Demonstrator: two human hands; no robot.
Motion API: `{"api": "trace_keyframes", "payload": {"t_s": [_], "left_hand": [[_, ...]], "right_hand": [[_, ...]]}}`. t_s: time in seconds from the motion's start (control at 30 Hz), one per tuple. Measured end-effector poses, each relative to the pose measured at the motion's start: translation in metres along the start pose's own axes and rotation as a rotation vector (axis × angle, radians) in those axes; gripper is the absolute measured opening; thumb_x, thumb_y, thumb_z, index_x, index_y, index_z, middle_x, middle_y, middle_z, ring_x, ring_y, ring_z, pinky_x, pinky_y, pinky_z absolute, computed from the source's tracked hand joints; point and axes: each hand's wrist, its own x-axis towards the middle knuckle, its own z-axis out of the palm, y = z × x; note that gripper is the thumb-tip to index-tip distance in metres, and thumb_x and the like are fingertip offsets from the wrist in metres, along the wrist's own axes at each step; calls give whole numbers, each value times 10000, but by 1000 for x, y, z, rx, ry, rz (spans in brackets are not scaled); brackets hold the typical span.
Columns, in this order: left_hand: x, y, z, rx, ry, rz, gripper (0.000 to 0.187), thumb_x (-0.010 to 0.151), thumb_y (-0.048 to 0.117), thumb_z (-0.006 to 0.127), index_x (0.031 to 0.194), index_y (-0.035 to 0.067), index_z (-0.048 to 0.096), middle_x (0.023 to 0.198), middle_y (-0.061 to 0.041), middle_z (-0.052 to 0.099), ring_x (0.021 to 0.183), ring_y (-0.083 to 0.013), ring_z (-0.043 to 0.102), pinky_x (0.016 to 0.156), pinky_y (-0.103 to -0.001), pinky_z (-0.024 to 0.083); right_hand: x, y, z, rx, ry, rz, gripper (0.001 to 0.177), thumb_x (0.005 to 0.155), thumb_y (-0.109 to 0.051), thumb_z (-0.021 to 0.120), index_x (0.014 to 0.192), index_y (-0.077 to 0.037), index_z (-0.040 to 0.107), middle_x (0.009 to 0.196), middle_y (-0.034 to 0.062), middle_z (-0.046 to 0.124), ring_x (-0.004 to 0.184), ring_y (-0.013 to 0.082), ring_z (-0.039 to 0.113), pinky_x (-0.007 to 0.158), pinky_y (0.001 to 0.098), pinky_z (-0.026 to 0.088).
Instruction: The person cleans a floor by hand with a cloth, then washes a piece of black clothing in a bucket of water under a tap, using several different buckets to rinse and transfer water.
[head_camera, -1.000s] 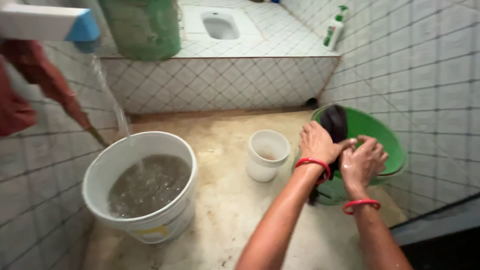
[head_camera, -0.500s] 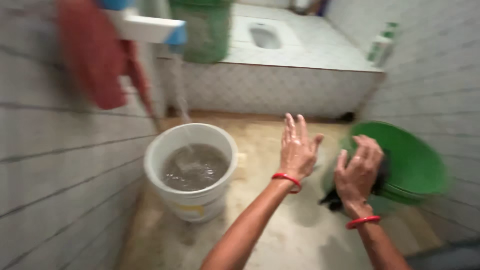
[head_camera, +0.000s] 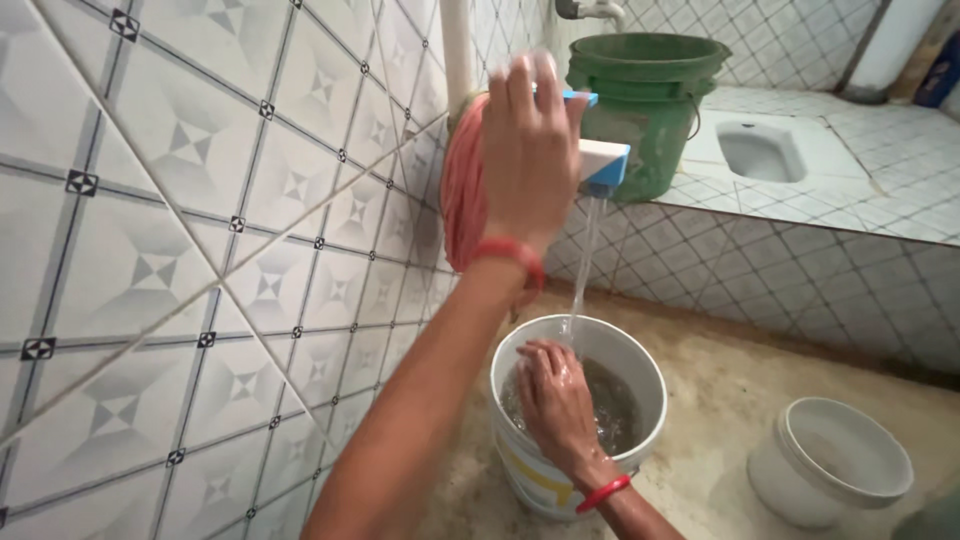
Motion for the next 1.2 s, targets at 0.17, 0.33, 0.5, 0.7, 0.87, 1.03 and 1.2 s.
{"api": "trace_keyframes", "payload": {"t_s": [0.17,0.33,0.5,0.7,0.87,1.03,1.2], "left_hand": [[35,6,77,132,-376,-237,539,978,576,504,865,148,812,1003,-121,718,1154,-288,585,1019,-536,399],[21,-38,85,-119,79,-157,551,845,633,572,541,217,767,767,-102,711,880,-271,646,912,-492,428],[30,-98,67,-1467,-706,-392,444,995,309,667,621,80,602,516,-85,535,519,-207,587,627,-334,528],[40,-118,81,-1582,-800,-419,454,964,231,664,553,84,539,466,-69,492,443,-178,474,567,-320,422],[22,-43,34,-533,-169,-322,386,940,310,624,672,53,729,689,-121,738,693,-247,719,732,-417,540],[-120,17,-45,-477,-114,26,330,1026,244,629,1236,5,714,1411,-168,568,1330,-373,525,1152,-516,424],[-283,39,-43,-403,-604,-401,742,800,206,766,1490,131,504,1604,-298,328,1442,-560,281,1168,-560,267]], "right_hand": [[-15,18,1,-34,-76,109,150,937,-164,601,1001,-45,666,1043,145,679,1043,362,612,912,482,477],[-45,-1,-11,-67,-266,249,189,957,-232,614,928,-60,685,925,138,682,932,353,618,811,480,491],[-74,-5,-21,-232,-132,-257,376,853,-339,656,955,23,680,830,139,676,802,296,646,701,424,516],[-64,29,1,-380,-225,-297,379,1004,-361,585,715,-116,555,568,70,626,475,242,641,465,388,529],[15,83,17,-469,-331,78,538,1027,-465,489,657,-120,673,554,180,647,521,389,677,499,523,537],[68,147,26,-522,-298,190,466,998,-409,509,730,-104,739,677,198,688,602,397,705,541,513,559],[89,185,16,-542,-204,332,573,1070,-484,463,804,-99,793,746,215,714,710,423,716,658,534,565]]}}
